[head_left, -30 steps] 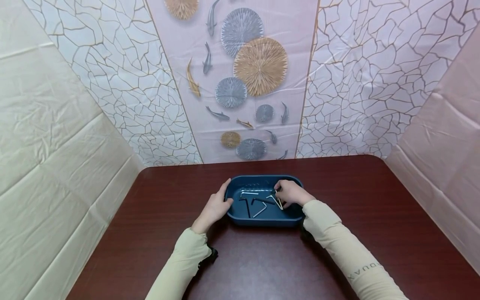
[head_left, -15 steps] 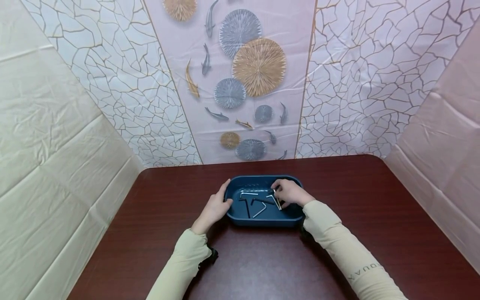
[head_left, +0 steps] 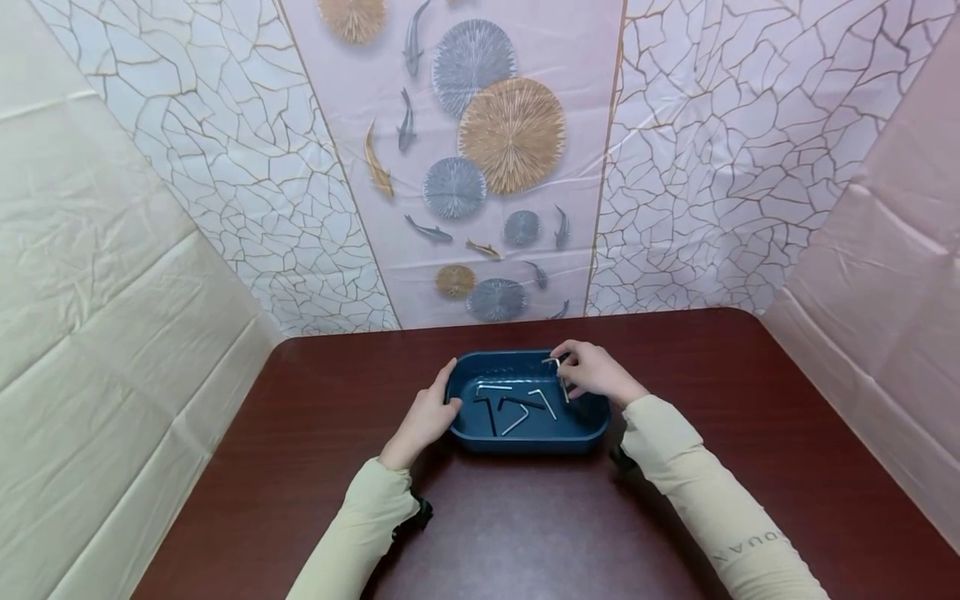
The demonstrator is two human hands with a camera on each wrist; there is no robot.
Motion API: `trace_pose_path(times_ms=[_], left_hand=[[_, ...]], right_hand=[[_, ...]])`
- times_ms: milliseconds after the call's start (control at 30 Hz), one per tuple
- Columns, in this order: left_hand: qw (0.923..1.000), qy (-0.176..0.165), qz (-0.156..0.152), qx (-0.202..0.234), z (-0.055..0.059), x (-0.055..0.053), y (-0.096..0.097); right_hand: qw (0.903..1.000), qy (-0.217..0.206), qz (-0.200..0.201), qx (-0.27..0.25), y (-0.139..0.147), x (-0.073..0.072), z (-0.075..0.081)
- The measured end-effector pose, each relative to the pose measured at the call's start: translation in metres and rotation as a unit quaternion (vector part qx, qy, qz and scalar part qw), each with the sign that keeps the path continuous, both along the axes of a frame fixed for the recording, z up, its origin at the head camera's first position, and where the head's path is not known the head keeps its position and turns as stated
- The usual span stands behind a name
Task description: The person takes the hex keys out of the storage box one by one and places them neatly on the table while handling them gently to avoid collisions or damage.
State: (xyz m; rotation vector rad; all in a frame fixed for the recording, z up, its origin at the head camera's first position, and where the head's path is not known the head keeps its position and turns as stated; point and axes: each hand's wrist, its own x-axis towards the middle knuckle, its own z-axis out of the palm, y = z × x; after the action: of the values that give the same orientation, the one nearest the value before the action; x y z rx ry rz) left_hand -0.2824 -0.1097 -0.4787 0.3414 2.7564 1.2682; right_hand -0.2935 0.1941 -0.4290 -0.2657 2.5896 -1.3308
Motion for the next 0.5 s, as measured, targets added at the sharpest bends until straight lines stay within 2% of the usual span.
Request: trace_pose_path(times_ms=[367, 500], left_hand=[[1.0000, 0.001, 0.000, 0.006, 0.001, 0.000, -0.002], [1.0000, -0.001, 0.003, 0.007, 0.000, 0.001, -0.001]], right_hand=[[0.9984, 0.019, -0.019, -0.049, 0.030, 0.010, 0.009], [0.9970, 0.030, -0.047, -0.055, 0.036, 0.015, 0.010]])
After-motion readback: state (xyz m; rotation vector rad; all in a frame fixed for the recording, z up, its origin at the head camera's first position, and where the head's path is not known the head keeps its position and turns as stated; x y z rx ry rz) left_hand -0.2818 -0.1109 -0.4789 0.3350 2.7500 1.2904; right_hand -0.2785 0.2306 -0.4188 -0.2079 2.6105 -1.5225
